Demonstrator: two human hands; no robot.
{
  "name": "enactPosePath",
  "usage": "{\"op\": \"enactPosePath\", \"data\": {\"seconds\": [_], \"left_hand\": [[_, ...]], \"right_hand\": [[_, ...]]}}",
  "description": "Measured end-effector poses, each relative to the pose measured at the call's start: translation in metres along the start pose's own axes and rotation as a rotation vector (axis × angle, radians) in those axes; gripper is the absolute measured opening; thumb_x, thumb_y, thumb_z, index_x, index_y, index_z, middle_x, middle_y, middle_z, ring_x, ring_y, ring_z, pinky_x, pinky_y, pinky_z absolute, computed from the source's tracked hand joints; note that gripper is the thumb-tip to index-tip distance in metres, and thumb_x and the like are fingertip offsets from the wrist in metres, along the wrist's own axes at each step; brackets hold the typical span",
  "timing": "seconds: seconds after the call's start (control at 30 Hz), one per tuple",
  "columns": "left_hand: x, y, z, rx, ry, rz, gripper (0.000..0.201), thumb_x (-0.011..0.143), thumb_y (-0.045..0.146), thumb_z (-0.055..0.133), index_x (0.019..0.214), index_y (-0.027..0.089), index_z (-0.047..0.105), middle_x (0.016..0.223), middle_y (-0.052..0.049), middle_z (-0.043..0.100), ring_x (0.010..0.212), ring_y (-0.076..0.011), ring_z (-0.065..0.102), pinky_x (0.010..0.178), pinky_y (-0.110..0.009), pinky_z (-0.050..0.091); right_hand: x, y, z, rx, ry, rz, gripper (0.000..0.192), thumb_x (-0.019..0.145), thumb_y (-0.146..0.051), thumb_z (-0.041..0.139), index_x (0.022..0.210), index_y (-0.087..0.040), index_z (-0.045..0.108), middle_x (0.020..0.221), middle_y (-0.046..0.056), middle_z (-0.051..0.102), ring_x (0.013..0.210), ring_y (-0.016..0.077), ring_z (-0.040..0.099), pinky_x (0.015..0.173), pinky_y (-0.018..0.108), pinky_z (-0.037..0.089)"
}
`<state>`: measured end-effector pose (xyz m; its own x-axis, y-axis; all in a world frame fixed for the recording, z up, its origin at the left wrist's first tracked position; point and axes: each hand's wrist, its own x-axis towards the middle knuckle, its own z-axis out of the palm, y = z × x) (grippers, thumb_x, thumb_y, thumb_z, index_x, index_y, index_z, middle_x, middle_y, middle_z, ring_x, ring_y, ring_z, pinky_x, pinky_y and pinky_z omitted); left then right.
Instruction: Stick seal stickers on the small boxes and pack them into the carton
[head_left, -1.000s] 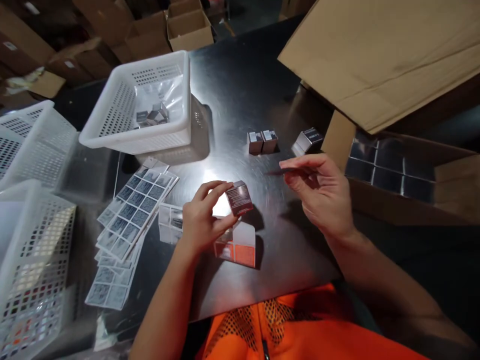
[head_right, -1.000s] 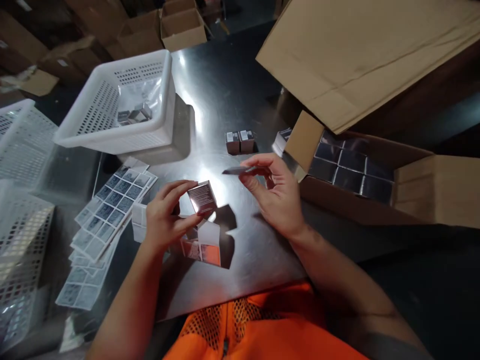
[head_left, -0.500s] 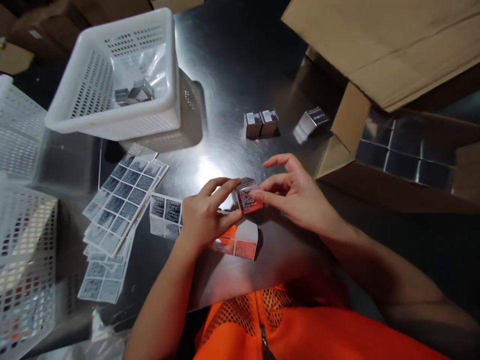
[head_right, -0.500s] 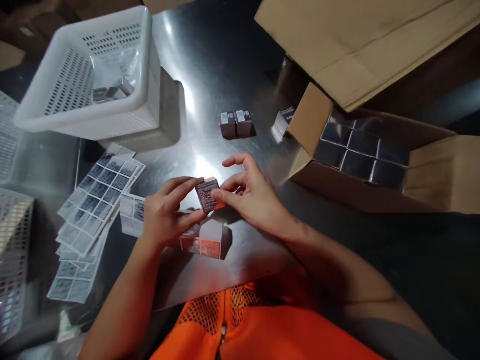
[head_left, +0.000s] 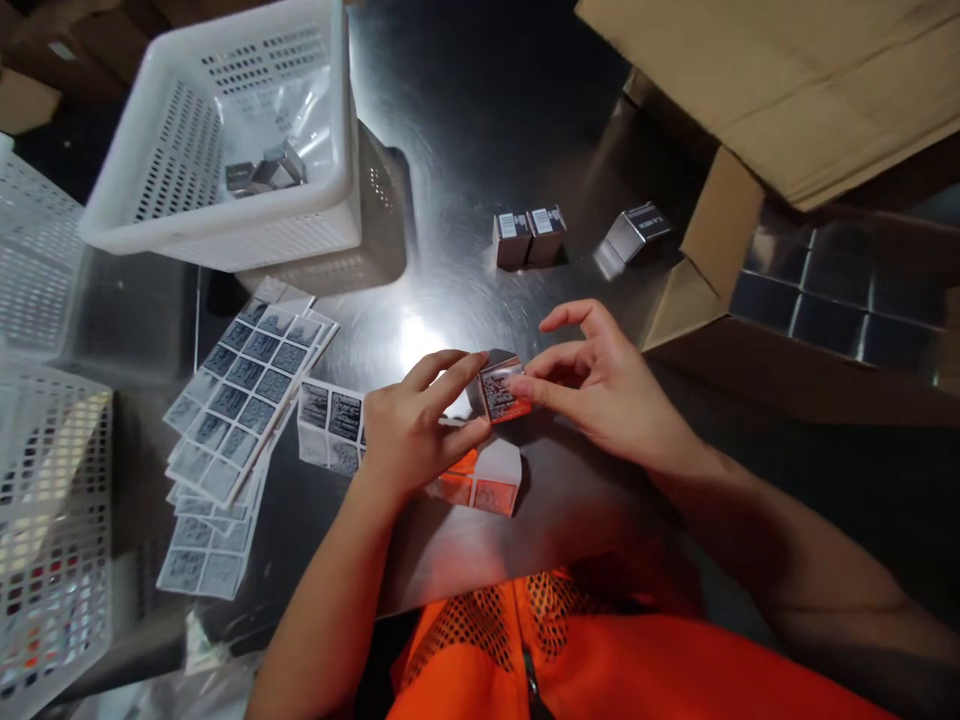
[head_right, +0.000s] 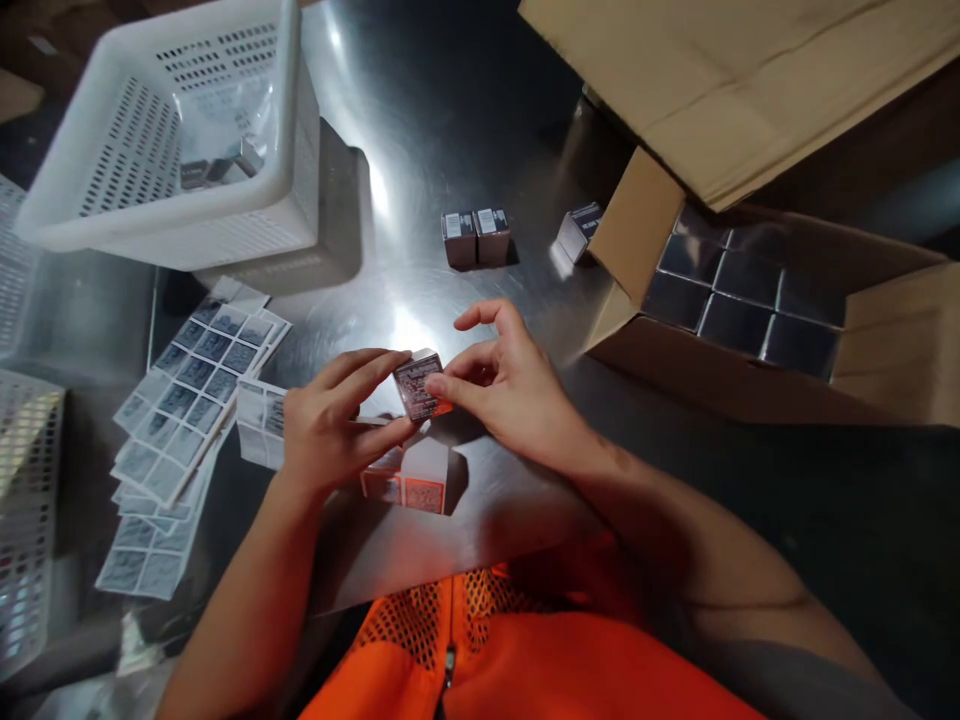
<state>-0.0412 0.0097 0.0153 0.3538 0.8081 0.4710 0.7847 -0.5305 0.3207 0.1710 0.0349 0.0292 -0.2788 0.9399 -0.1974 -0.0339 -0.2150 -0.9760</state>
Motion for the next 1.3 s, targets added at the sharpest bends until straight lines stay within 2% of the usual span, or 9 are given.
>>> {"op": "enactPosePath", "data": {"seconds": [0.43, 0.67, 0.77, 0.83, 0.87, 0.97, 1.1, 1.2, 1.3], "left_hand": [[0.0, 0.0, -0.001, 0.016, 0.013, 0.043, 0.042, 0.09, 0.046, 0.072, 0.122, 0.018, 0.072, 0.113, -0.007, 0.079, 0.093, -0.0183, 0.077, 0.062, -0.024, 0.053], [-0.001, 0.001, 0.003, 0.024, 0.008, 0.062, 0.043, 0.093, 0.048, 0.068, 0.123, 0.017, 0.071, 0.112, -0.008, 0.08, 0.091, -0.0187, 0.077, 0.058, -0.025, 0.051], [-0.001, 0.002, 0.003, -0.002, 0.015, 0.041, 0.043, 0.093, 0.049, 0.068, 0.123, 0.019, 0.071, 0.113, -0.008, 0.08, 0.095, -0.0192, 0.077, 0.061, -0.024, 0.053], [0.0, 0.002, 0.002, -0.022, 0.024, 0.015, 0.042, 0.091, 0.048, 0.07, 0.123, 0.02, 0.07, 0.114, -0.008, 0.079, 0.098, -0.0198, 0.077, 0.065, -0.025, 0.054], [0.0, 0.002, 0.001, -0.03, 0.028, 0.005, 0.043, 0.09, 0.047, 0.072, 0.123, 0.021, 0.07, 0.114, -0.007, 0.079, 0.099, -0.0202, 0.076, 0.068, -0.025, 0.055], [0.0, 0.0, -0.002, -0.044, 0.055, -0.024, 0.043, 0.085, 0.043, 0.077, 0.123, 0.022, 0.07, 0.113, -0.006, 0.079, 0.097, -0.0207, 0.076, 0.073, -0.027, 0.057], [0.001, -0.004, -0.005, -0.036, 0.131, -0.076, 0.045, 0.081, 0.04, 0.081, 0.12, 0.021, 0.069, 0.111, -0.006, 0.079, 0.095, -0.0206, 0.076, 0.075, -0.027, 0.056], [0.002, -0.007, -0.006, -0.018, 0.168, -0.13, 0.047, 0.082, 0.042, 0.081, 0.121, 0.019, 0.068, 0.111, -0.007, 0.079, 0.095, -0.021, 0.075, 0.079, -0.028, 0.057], [0.002, -0.009, -0.004, 0.007, 0.215, -0.204, 0.05, 0.081, 0.043, 0.08, 0.122, 0.017, 0.068, 0.111, -0.008, 0.078, 0.095, -0.0214, 0.075, 0.079, -0.029, 0.057]], "right_hand": [[-0.003, -0.001, 0.003, -0.084, 0.055, -0.011, 0.061, 0.071, -0.046, 0.088, 0.107, -0.027, 0.042, 0.071, -0.006, 0.071, 0.061, 0.0156, 0.068, 0.057, 0.027, 0.05], [-0.008, 0.002, 0.007, -0.288, 0.213, -0.108, 0.056, 0.075, -0.037, 0.087, 0.111, -0.027, 0.046, 0.068, -0.008, 0.068, 0.061, 0.0163, 0.067, 0.059, 0.029, 0.049], [-0.005, 0.0, -0.001, -0.48, 0.325, -0.153, 0.064, 0.065, -0.042, 0.094, 0.109, -0.027, 0.05, 0.063, -0.01, 0.054, 0.055, 0.0138, 0.055, 0.054, 0.028, 0.041], [0.0, 0.001, -0.006, -0.529, 0.368, -0.196, 0.07, 0.058, -0.044, 0.097, 0.108, -0.027, 0.051, 0.067, -0.009, 0.049, 0.056, 0.0125, 0.05, 0.054, 0.028, 0.039], [0.003, 0.002, -0.008, -0.507, 0.359, -0.216, 0.069, 0.059, -0.045, 0.097, 0.108, -0.027, 0.051, 0.069, -0.008, 0.049, 0.058, 0.0126, 0.05, 0.054, 0.029, 0.04], [0.009, 0.008, -0.01, -0.376, 0.306, -0.262, 0.05, 0.078, -0.046, 0.085, 0.109, -0.028, 0.05, 0.075, -0.006, 0.054, 0.065, 0.0139, 0.055, 0.06, 0.029, 0.047], [0.006, 0.011, -0.005, -0.293, 0.341, -0.376, 0.029, 0.093, -0.044, 0.07, 0.109, -0.028, 0.052, 0.083, -0.002, 0.058, 0.078, 0.0157, 0.062, 0.073, 0.031, 0.053], [-0.002, 0.009, 0.001, -0.345, 0.297, -0.506, 0.027, 0.091, -0.041, 0.074, 0.105, -0.027, 0.056, 0.087, -0.001, 0.063, 0.079, 0.0166, 0.064, 0.08, 0.033, 0.055], [-0.008, 0.009, 0.006, -0.44, 0.073, -0.64, 0.039, 0.081, -0.041, 0.087, 0.105, -0.025, 0.06, 0.089, -0.001, 0.068, 0.079, 0.0165, 0.066, 0.08, 0.033, 0.055]]}}
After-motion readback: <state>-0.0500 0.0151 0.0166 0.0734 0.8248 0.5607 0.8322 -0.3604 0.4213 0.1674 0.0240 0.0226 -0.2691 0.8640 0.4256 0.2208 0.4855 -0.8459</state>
